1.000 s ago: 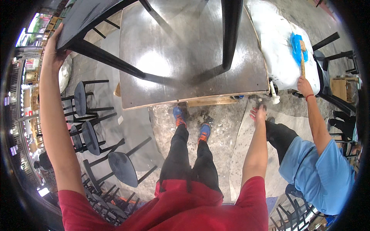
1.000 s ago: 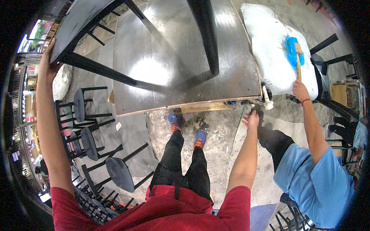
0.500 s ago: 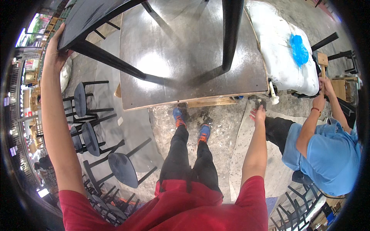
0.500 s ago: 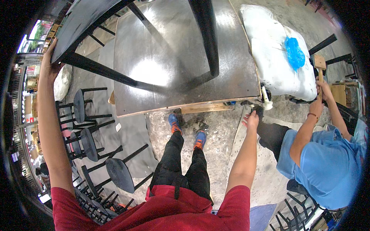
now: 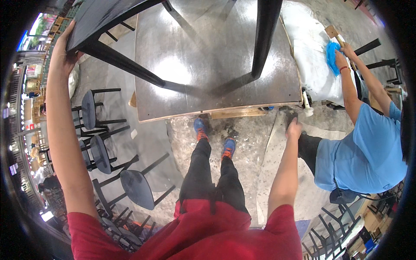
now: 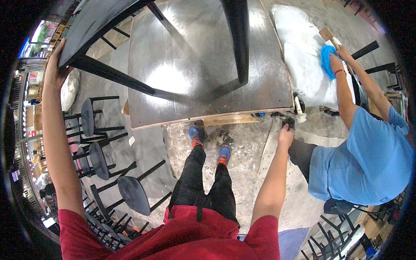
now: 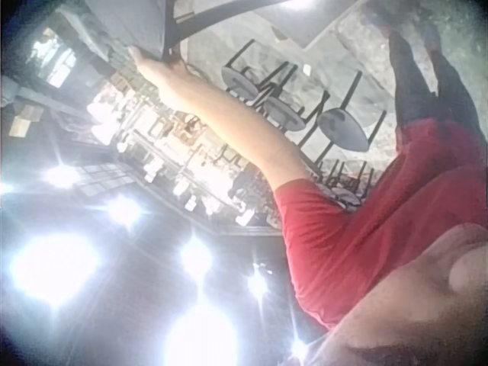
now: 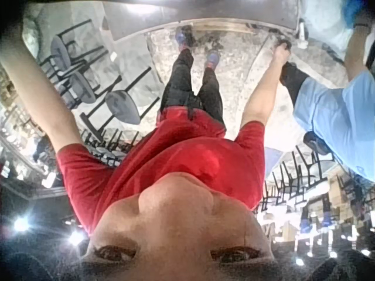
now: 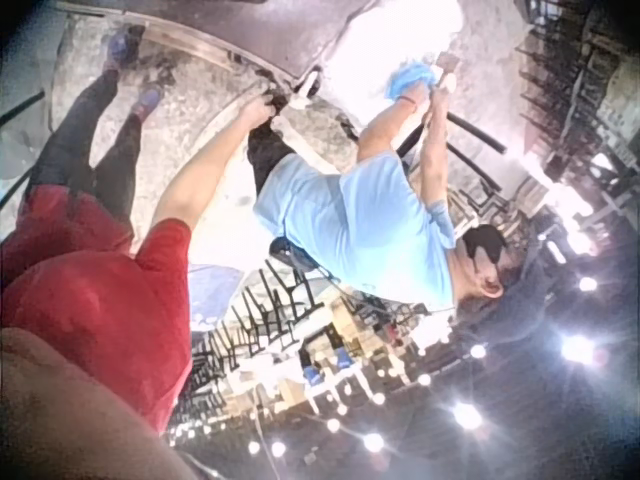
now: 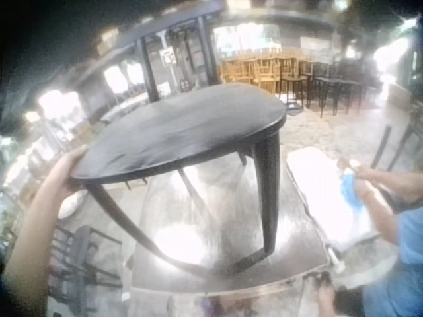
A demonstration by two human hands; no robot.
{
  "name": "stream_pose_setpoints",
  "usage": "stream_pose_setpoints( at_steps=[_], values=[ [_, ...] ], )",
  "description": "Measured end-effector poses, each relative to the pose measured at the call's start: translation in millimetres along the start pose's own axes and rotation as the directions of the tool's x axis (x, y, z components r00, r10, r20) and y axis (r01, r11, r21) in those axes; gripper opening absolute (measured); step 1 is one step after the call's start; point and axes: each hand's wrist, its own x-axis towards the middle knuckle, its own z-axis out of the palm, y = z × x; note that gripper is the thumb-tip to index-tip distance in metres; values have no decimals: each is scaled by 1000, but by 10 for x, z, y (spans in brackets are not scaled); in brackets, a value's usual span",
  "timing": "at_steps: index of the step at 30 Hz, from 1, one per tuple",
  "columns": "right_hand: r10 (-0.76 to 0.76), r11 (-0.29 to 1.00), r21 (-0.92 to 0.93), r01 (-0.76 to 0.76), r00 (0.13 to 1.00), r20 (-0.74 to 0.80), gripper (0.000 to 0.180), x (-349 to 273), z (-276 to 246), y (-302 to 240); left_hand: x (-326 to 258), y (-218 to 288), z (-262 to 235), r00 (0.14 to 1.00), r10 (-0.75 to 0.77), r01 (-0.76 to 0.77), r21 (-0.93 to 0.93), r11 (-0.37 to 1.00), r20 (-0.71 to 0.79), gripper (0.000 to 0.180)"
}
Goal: The person repeatedly lifts black chairs from the floor and places them onto a metal workbench. The person handles the chairs one at a time, turning them over and positioning them on the bench. Another person in a blue shirt is visible nearby, also handling chairs.
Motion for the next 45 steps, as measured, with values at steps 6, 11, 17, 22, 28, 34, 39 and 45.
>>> stream_pose_setpoints(
  at_steps=[6,11,17,22,28,34,39,45],
  values=[
    [-713,271,675,686,615,-338,55,-2190,-1172,-2228,145,-23,-182,999,31,-31,10,999,-37,42],
    [-903,-27,636,771,254,-346,50,-2295,-1319,-3980,467,96,258,992,87,-80,-78,994,93,40],
    [-878,137,613,778,381,-288,27,-2133,-1139,-4352,932,116,405,963,165,-159,-46,986,214,79],
    [-723,185,646,740,548,-421,17,-2356,-1116,-4397,1031,-585,1327,899,429,-390,-604,695,-87,79],
    [-726,116,660,743,517,-454,12,-2315,-1009,-4582,1426,-536,1661,802,476,-596,-443,669,-361,74],
    [-727,129,644,754,513,-456,13,-2323,-920,-4798,2335,-811,1347,790,578,-273,-725,632,206,83],
    [-744,90,634,768,475,-470,15,-2241,-820,-4936,1791,-455,1734,745,524,-648,-262,715,-413,89],
    [-742,106,641,760,490,-457,15,-2199,-787,-5076,1833,-432,1715,695,603,-707,-219,673,-392,91]
  ],
)
